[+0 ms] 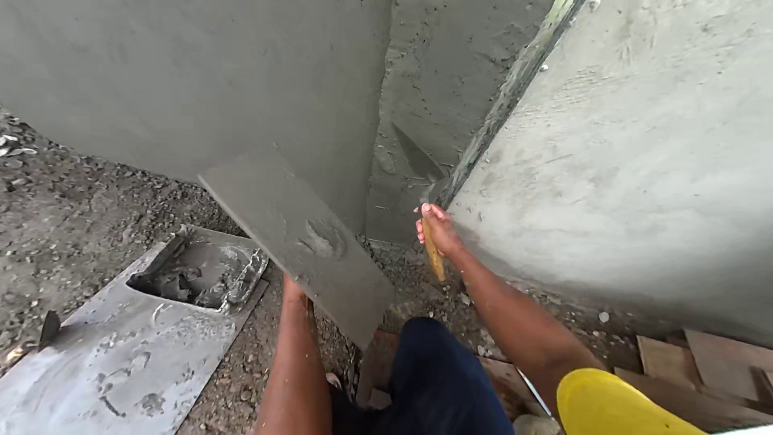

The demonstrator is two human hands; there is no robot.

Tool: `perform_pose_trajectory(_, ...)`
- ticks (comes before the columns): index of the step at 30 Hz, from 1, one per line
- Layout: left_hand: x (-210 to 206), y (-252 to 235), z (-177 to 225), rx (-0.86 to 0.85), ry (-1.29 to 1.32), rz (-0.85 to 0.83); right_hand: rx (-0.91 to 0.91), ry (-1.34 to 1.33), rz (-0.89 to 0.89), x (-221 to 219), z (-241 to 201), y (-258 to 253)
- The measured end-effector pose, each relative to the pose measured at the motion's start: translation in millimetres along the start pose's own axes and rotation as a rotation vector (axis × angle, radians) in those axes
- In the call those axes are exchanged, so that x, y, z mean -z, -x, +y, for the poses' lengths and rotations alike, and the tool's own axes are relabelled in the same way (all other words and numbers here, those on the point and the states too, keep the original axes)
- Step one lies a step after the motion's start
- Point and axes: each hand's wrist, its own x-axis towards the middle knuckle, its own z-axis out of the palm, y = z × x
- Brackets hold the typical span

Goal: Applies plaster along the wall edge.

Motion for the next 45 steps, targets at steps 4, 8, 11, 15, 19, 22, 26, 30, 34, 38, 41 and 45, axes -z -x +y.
perform_pose_trajectory(4,7.3,-4.6,0.9,0.009,0.04,0.055,-0.267,0.423,-0.144,26.5,-2.6,-12.4)
perform_pose_trajectory(8,7.4,-6.4,5.6,-0.006,0.015,0.047,-0.493,0.61,-0.174,37.1,-28.7,-27.5)
perform_pose_trajectory(11,12.6,-13.0,2.3,-0.03,-0.003,0.027,-0.467,0.539,-0.154,35.8,-75.4,-24.4)
perform_pose_trajectory(15,10.6,-9.4,2.6,-0.043,0.09,0.026,-0.364,0.479,-0.156,40.2,-143.1,-23.2)
perform_pose_trajectory(19,12.4,-8.2,3.0,-0.006,0.089,0.054,-0.273,0.45,-0.131,43.8,-198.7,-21.3)
perform_pose_trajectory(22,11.7,-16.9,0.2,0.045,0.09,0.07,-0.112,0.347,-0.075,41.6,-212.4,-13.9)
perform_pose_trajectory(26,-5.7,-9.0,38.0,0.17,-0.081,0.039,0.153,0.301,-0.005,26.8,-176.8,7.6)
perform_pose_trajectory(30,-11.5,-5.8,34.8,0.246,-0.074,0.001,0.23,0.513,-0.105,18.6,-86.3,55.7)
perform_pose_trajectory(34,-16.3,-8.9,38.6,0.32,-0.014,0.036,0.303,0.677,-0.267,9.5,-5.2,82.8)
perform_pose_trajectory(38,-14.5,-10.1,27.4,0.265,-0.015,-0.048,0.33,0.741,-0.329,-13.0,8.2,83.6)
perform_pose_trajectory(41,-10.5,2.2,22.2,0.223,-0.083,-0.109,0.347,0.655,-0.299,-28.3,7.1,74.7)
perform_pose_trajectory(45,6.2,22.0,25.1,0.141,-0.244,-0.076,0.404,0.509,-0.235,-32.6,26.4,70.9)
